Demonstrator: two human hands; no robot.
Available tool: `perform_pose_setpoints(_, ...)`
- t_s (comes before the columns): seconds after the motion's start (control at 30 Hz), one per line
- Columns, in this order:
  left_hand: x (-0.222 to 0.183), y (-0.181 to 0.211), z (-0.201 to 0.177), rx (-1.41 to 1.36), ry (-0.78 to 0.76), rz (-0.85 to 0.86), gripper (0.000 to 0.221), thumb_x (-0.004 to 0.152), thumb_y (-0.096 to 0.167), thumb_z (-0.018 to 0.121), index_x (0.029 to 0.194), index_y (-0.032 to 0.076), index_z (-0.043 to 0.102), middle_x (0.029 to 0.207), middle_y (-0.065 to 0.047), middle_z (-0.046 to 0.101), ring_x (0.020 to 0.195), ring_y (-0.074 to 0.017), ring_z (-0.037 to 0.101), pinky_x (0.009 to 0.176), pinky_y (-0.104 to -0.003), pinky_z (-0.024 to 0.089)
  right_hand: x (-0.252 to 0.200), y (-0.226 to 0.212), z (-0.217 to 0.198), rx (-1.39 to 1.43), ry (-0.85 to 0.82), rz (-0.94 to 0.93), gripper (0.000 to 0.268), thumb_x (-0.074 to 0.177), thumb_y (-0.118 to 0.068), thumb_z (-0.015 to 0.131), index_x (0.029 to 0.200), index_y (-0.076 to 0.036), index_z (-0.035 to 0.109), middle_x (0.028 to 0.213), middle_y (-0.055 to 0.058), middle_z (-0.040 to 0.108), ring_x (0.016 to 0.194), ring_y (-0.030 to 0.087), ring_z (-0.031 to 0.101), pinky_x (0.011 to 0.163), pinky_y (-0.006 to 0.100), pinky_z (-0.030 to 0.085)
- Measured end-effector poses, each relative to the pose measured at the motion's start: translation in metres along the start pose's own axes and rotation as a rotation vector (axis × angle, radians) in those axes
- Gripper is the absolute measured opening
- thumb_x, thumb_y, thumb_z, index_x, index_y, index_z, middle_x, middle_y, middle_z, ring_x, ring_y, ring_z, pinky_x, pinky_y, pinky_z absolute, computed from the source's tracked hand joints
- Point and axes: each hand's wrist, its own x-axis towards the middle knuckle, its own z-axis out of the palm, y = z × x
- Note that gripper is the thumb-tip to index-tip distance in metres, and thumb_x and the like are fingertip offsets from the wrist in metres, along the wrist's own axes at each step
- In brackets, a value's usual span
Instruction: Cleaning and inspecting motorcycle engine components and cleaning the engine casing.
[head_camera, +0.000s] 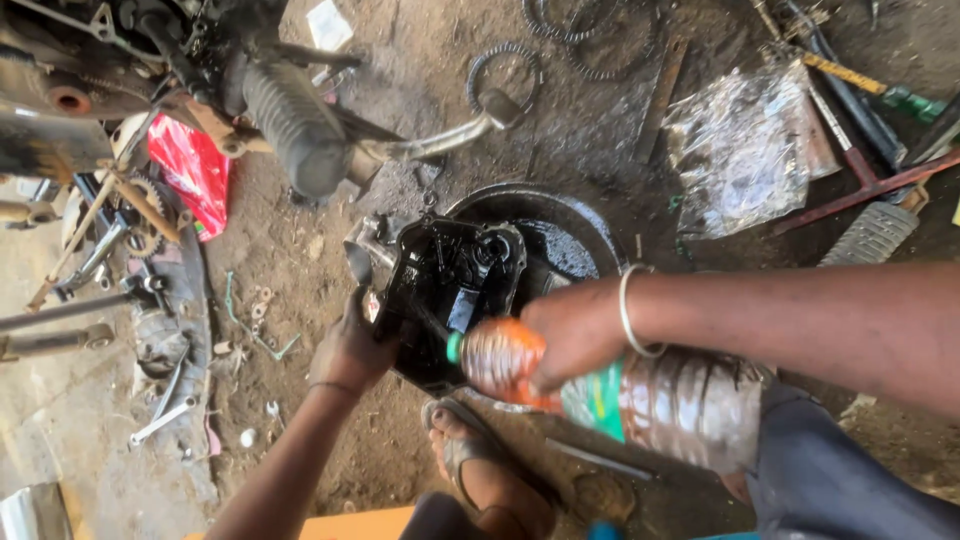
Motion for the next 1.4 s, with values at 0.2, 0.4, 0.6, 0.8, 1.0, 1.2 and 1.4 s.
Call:
perform_pose_setpoints(0.2,0.025,-0.002,0.014,0.053,0.142,0.153,0.089,0.086,0.047,0.076,0.154,0.023,0.024,0.126,-0.020,0.063,0.108,-0.0374,0.067,0.084,-0.050,0.059,-0.005,-0.005,0.007,0.167,-0.042,0.055,0.053,0.078,-0.046,0.077,0.118,-0.012,0.069,0.101,0.010,0.076,0.090,0.024,0.073,0.082,0.041,0.056)
perform_pose_setpoints(0.4,0.032,0.004,0.020,0.093,0.257,0.198,0.073,0.092,0.034,0.069,0.155,0.021,0.033,0.122,-0.018,0.069,0.104,-0.0364,0.070,0.085,-0.049,0.059,0.004,-0.004,0.013,-0.055,-0.059,0.016,0.048,0.078,-0.040,0.073,0.113,-0.007,0.075,0.101,0.013,0.077,0.088,0.024,0.074,0.082,0.042,0.057)
perform_pose_setpoints(0.6,-0.017,0.002,0.015,-0.084,0.002,-0.007,0.084,0.101,0.039,0.055,0.166,0.018,0.007,0.123,-0.022,0.066,0.090,-0.0327,0.074,0.072,-0.040,0.063,-0.001,-0.013,0.008,-0.181,-0.061,-0.025,0.052,0.082,-0.041,0.077,0.119,-0.005,0.069,0.102,0.015,0.071,0.091,0.023,0.067,0.083,0.039,0.052)
perform_pose_setpoints(0.8,-0.021,-0.018,0.039,-0.187,-0.008,-0.040,0.086,0.098,0.034,0.057,0.163,0.013,0.004,0.147,-0.019,0.052,0.089,-0.0315,0.074,0.076,-0.042,0.064,-0.013,-0.026,0.001,-0.085,-0.088,0.094,0.050,0.084,-0.024,0.073,0.130,-0.009,0.061,0.091,0.011,0.068,0.073,0.015,0.059,0.069,0.034,0.054)
perform_pose_setpoints(1.0,-0.014,-0.016,0.047,-0.318,0.037,-0.039,0.094,0.094,0.022,0.064,0.163,0.012,0.001,0.130,-0.026,0.061,0.093,-0.0278,0.072,0.085,-0.039,0.062,-0.016,-0.034,0.000,-0.218,-0.113,0.087,0.048,0.091,-0.039,0.067,0.123,-0.004,0.066,0.096,0.012,0.071,0.080,0.018,0.065,0.073,0.036,0.058)
perform_pose_setpoints(1.2,0.000,-0.032,0.070,-0.476,0.106,0.067,0.090,0.091,0.015,0.054,0.162,0.012,-0.002,0.118,-0.020,0.068,0.084,-0.0276,0.074,0.074,-0.040,0.064,-0.019,-0.040,-0.005,-0.365,-0.025,0.041,0.056,0.088,-0.028,0.068,0.136,-0.001,0.058,0.114,0.018,0.072,0.101,0.024,0.074,0.088,0.038,0.060)
perform_pose_setpoints(1.4,0.005,-0.033,0.074,-0.342,0.269,0.073,0.060,0.107,0.028,0.045,0.159,0.003,0.028,0.074,-0.024,0.073,0.061,-0.0290,0.070,0.059,-0.043,0.057,-0.020,-0.043,-0.010,-0.514,-0.027,0.011,0.064,0.085,-0.024,0.070,0.142,-0.003,0.052,0.120,0.018,0.070,0.104,0.026,0.072,0.088,0.039,0.059)
